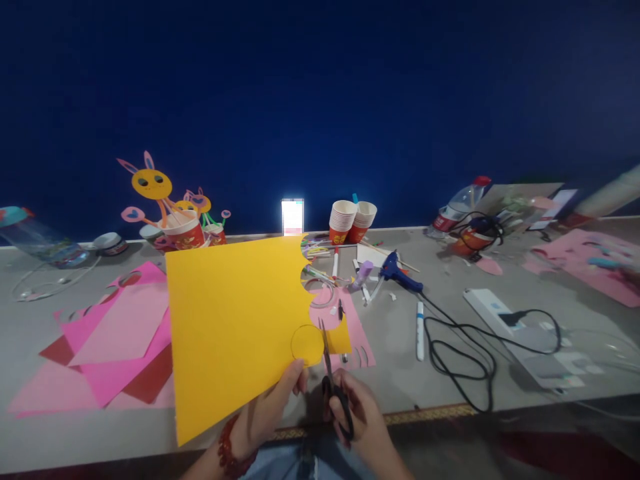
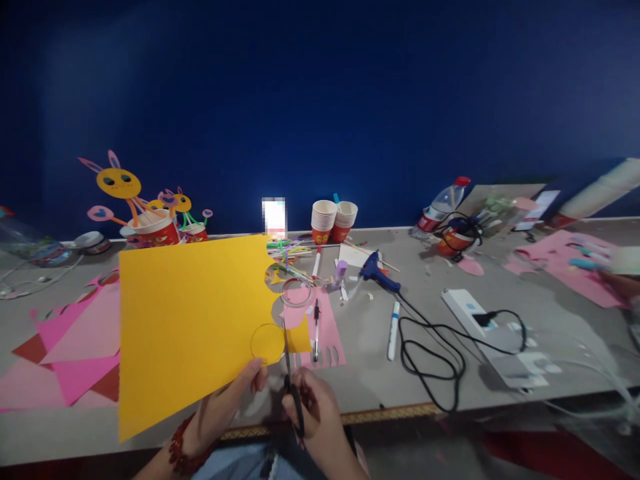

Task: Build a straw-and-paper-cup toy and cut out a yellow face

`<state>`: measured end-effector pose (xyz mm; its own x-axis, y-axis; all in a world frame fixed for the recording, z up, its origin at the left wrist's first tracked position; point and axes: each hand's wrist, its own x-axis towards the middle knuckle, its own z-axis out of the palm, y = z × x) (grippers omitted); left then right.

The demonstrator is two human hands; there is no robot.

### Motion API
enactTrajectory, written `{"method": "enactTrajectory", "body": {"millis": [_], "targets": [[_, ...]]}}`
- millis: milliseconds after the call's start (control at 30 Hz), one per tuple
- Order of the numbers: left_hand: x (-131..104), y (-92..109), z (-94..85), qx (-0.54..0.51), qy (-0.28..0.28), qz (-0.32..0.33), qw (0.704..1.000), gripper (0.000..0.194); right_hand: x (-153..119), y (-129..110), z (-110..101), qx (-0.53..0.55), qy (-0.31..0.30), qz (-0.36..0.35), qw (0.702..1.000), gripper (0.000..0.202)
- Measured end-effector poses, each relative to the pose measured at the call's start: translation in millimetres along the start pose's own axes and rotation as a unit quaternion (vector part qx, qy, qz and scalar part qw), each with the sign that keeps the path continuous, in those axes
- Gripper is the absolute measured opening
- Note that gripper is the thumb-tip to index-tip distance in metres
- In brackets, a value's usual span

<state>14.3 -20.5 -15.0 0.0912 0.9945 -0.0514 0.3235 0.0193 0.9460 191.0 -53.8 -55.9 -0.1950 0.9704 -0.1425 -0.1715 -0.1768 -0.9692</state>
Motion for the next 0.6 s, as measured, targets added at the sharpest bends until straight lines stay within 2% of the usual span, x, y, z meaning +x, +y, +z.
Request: {"method": "enactTrajectory", "body": {"millis": [133, 300, 600], "targets": [[1.4, -0.6, -2.8, 0.012, -0.059, 0.013, 0.998, 0.046, 0.5, 3.8, -1.5, -0.013, -0.010, 0.000, 1.000, 0.056], [1.6, -1.7, -2.9, 0.013, -0.061, 0.015, 0.998, 0.048, -0.7, 10.3, -0.8, 0.002, -0.006, 0.027, 1.000, 0.058], [3.3, 3.4, -9.7, 0.051, -0.083, 0.016, 0.995, 0.048, 0.0, 3.1, -4.4, -0.027, -0.021, 0.013, 0.999, 0.058]]}}
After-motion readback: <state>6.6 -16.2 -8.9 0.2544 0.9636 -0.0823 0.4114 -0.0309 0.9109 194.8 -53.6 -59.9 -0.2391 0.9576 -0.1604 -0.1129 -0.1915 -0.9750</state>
